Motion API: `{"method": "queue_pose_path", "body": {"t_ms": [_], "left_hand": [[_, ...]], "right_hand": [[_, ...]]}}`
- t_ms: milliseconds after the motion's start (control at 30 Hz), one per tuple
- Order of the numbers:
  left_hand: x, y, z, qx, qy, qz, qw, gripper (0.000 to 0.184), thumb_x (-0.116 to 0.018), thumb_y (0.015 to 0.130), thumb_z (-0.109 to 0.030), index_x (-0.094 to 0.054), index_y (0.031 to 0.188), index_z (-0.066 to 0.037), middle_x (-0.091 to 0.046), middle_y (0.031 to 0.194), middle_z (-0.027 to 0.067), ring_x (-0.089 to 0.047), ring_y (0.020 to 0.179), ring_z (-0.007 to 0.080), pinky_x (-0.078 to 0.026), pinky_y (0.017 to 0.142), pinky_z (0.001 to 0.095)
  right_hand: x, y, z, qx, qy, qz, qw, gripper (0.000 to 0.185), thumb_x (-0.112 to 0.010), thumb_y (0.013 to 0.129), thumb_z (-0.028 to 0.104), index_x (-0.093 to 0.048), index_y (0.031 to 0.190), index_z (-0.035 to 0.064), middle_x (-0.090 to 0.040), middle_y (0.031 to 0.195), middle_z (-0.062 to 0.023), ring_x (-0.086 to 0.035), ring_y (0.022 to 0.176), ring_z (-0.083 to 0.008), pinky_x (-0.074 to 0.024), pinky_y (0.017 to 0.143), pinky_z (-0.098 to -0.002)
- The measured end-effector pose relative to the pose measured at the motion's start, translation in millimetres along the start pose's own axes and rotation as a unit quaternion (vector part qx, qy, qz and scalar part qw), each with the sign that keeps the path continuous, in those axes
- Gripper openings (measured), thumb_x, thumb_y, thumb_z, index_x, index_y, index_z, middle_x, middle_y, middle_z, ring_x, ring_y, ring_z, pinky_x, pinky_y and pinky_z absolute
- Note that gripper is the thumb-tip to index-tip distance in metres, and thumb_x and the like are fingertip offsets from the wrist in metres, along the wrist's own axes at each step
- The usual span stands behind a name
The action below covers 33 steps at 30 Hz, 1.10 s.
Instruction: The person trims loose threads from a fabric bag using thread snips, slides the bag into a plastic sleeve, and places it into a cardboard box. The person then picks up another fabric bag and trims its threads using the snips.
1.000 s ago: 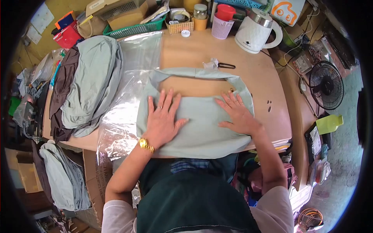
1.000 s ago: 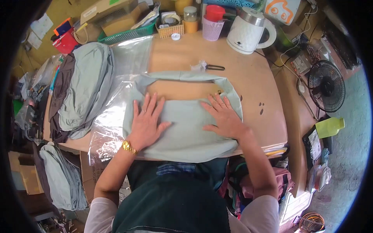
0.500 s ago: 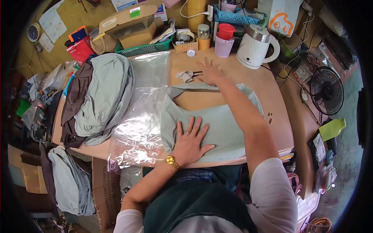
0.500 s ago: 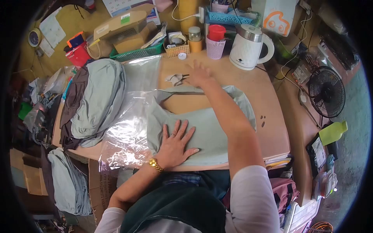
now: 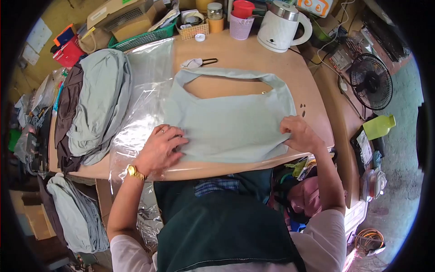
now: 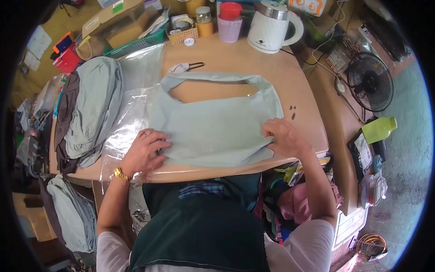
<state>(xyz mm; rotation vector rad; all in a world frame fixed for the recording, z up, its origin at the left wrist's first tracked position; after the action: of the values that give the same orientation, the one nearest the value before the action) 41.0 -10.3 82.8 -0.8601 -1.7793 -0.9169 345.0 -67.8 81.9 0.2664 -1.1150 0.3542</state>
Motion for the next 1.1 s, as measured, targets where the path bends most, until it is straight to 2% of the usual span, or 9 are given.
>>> {"method": "queue_pose_path", "body": {"t_ms": [67,133,333,400,467,533,700,900,1100], "left_hand": [[1,-6,15,0.019,-0.027,0.007,0.999,0.025,-0.074,0.072,-0.012,-0.066,0.096,-0.009,-0.061,0.101,0.0035,-0.057,0.098,0.025,-0.04,0.094,0.0382],[11,-14,49,0.216,-0.112,0.014,0.97,0.018,-0.072,0.076,-0.011,-0.066,0.093,-0.009,-0.062,0.099,0.0035,-0.057,0.099,0.0245,-0.04,0.095,0.0399],[24,6,-4,0.017,-0.046,-0.114,0.992,0.018,-0.071,0.08,-0.018,-0.065,0.091,-0.006,-0.064,0.086,0.0106,-0.061,0.088,0.0302,-0.042,0.091,0.0378],[1,2,20,0.063,-0.102,-0.04,0.992,0.021,-0.073,0.079,-0.02,-0.067,0.092,-0.005,-0.064,0.086,0.0114,-0.061,0.088,0.0291,-0.042,0.09,0.0387],[16,-2,26,0.103,-0.145,-0.09,0.98,0.018,-0.071,0.08,-0.017,-0.067,0.09,-0.003,-0.064,0.083,0.0123,-0.061,0.085,0.0293,-0.045,0.083,0.0382],[22,3,26,0.151,-0.242,-0.098,0.953,0.011,-0.067,0.083,-0.011,-0.066,0.088,-0.002,-0.064,0.081,0.0133,-0.059,0.078,0.0306,-0.047,0.074,0.0367],[17,-15,49,0.223,-0.111,-0.21,0.945,0.011,-0.069,0.082,-0.014,-0.065,0.085,-0.005,-0.064,0.079,0.0111,-0.057,0.071,0.0286,-0.044,0.068,0.0378],[15,8,0,0.11,-0.053,-0.091,0.988,0.026,-0.073,0.069,-0.008,-0.059,0.091,-0.007,-0.061,0.087,0.0075,-0.058,0.081,0.0282,-0.041,0.08,0.0379],[-17,-10,-3,0.031,0.065,-0.01,0.997,0.028,-0.07,0.058,-0.002,-0.051,0.078,-0.009,-0.054,0.079,0.0072,-0.055,0.078,0.0279,-0.04,0.077,0.0391]], "right_hand": [[7,-4,-13,-0.05,0.04,-0.037,0.997,0.027,-0.07,0.061,-0.002,-0.049,0.077,0.0042,-0.053,0.071,-0.0088,-0.055,0.073,-0.0301,-0.0431,0.071,-0.0395],[11,-12,-22,-0.086,0.076,-0.052,0.992,0.028,-0.071,0.06,-0.003,-0.048,0.075,0.004,-0.05,0.068,-0.0086,-0.053,0.067,-0.0288,-0.0419,0.066,-0.038],[13,-11,-2,-0.064,0.065,-0.065,0.994,0.026,-0.071,0.063,-0.004,-0.049,0.074,0.0035,-0.049,0.065,-0.0078,-0.053,0.061,-0.0219,-0.0396,0.057,-0.0337],[18,-12,-5,-0.06,-0.026,-0.077,0.995,0.024,-0.071,0.065,-0.004,-0.051,0.075,0.0029,-0.052,0.066,-0.0074,-0.055,0.061,-0.0202,-0.0405,0.056,-0.0333],[17,-23,-40,-0.208,0.172,-0.094,0.958,0.019,-0.071,0.071,-0.003,-0.054,0.079,0.0024,-0.056,0.069,-0.0033,-0.054,0.065,-0.0128,-0.0405,0.057,-0.0295],[17,-16,-39,-0.155,0.188,-0.131,0.961,0.017,-0.07,0.074,-0.003,-0.055,0.08,0.0022,-0.056,0.07,-0.0024,-0.053,0.066,-0.0112,-0.041,0.059,-0.0277],[5,-22,-65,-0.206,0.27,-0.223,0.914,0.013,-0.067,0.077,-0.002,-0.055,0.082,0.0016,-0.057,0.072,-0.0041,-0.051,0.069,-0.0113,-0.0442,0.066,-0.0261],[14,-2,-2,-0.077,0.188,-0.162,0.966,0.015,-0.063,0.074,-0.006,-0.052,0.077,0.0037,-0.056,0.071,-0.0055,-0.056,0.068,-0.0175,-0.0449,0.069,-0.0313],[-6,-22,17,0.05,-0.141,-0.153,0.977,0.023,-0.059,0.056,-0.005,-0.044,0.069,0.007,-0.046,0.065,-0.0063,-0.054,0.067,-0.0292,-0.0392,0.077,-0.038]]}}
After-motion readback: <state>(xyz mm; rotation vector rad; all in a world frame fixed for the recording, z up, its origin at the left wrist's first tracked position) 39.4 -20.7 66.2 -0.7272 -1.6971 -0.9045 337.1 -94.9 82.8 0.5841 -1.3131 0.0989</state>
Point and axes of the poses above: each hand's wrist, its own y-axis towards the middle knuckle, its own x-axis out of the back of the hand, z = x × y, the point moved 10 cm from there along y, towards the middle knuckle
